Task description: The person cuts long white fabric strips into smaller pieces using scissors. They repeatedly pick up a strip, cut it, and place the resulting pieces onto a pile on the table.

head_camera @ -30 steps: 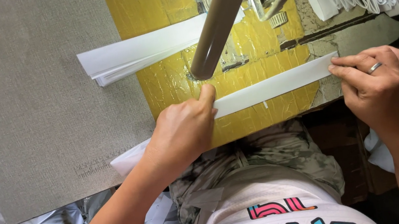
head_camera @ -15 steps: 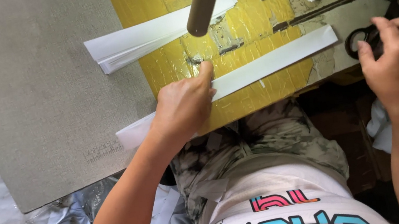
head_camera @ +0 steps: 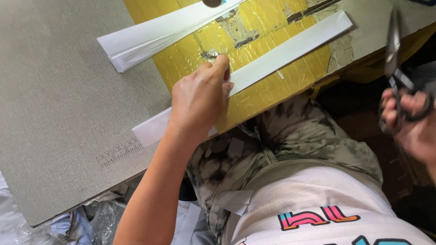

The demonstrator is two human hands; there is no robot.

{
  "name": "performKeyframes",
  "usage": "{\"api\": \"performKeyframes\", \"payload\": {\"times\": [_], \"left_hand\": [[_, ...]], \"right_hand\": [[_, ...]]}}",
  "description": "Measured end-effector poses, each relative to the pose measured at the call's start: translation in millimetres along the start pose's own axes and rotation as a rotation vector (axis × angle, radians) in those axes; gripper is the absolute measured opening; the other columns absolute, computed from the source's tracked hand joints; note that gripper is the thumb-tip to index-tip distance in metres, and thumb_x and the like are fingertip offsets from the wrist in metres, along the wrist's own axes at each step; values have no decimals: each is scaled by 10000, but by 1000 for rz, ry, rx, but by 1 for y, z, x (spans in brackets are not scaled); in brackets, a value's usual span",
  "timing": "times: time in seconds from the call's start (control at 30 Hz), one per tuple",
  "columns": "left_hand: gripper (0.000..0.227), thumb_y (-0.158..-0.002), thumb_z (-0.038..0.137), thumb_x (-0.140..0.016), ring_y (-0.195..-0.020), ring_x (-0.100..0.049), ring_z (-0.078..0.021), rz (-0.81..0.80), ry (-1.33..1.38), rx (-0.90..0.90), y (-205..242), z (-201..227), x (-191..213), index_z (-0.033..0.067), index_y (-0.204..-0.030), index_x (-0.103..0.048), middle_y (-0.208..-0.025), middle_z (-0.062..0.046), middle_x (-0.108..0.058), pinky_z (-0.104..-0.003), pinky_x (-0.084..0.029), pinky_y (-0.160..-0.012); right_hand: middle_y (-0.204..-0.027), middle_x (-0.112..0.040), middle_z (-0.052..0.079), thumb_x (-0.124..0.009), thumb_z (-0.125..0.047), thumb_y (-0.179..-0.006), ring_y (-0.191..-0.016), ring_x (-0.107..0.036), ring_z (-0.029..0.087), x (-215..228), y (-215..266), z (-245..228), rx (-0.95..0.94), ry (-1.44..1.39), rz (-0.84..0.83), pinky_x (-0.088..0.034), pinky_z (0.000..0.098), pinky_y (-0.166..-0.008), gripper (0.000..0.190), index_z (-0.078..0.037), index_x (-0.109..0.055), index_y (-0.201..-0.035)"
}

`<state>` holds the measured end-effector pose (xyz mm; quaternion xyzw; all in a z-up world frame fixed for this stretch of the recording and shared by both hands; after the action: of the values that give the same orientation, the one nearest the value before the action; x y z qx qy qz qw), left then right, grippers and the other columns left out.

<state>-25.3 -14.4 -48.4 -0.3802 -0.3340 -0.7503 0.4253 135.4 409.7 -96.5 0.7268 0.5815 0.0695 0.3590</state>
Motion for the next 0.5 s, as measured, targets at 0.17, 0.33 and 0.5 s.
{"api": "performKeyframes", "payload": {"times": [0.17,0.33,0.5], "left_hand": [[142,-1002,259,-654,-758,-660,-327,11,7,25,-3,-5,-8,155,-957,-569,-937,-67,-689,-483,-479,-625],[60,-989,109,-504,-693,-633,-303,14,-53,-18,-2,-7,-13,134,-955,-546,-901,-75,-656,-464,-474,-585],[396,-835,-134,-377,-795,-631,-298,-109,-21,35,-2,-2,0,127,-1059,-573,-997,-97,-667,-453,-475,-688]], "right_hand": [[-894,-643,205,-912,-571,-708,-723,-602,238,-74,76,79,32,143,-299,-478,312,-671,911,150,-604,-1172],[-976,-582,137,-791,-682,-642,-771,-551,216,-125,71,84,-235,133,-363,-455,334,-601,895,25,-584,-1151],[-955,-594,119,-779,-652,-691,-775,-566,199,-150,67,84,-265,97,-381,-470,307,-586,775,-12,-593,-1086]]}}
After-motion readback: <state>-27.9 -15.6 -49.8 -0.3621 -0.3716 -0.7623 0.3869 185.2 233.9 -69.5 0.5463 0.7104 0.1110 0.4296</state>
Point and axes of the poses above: each hand's wrist, its own y-axis away from the middle knuckle, its own x-axis out of the back of the hand, z = x × y, the point moved 2 cm from there along -y, towards the middle knuckle
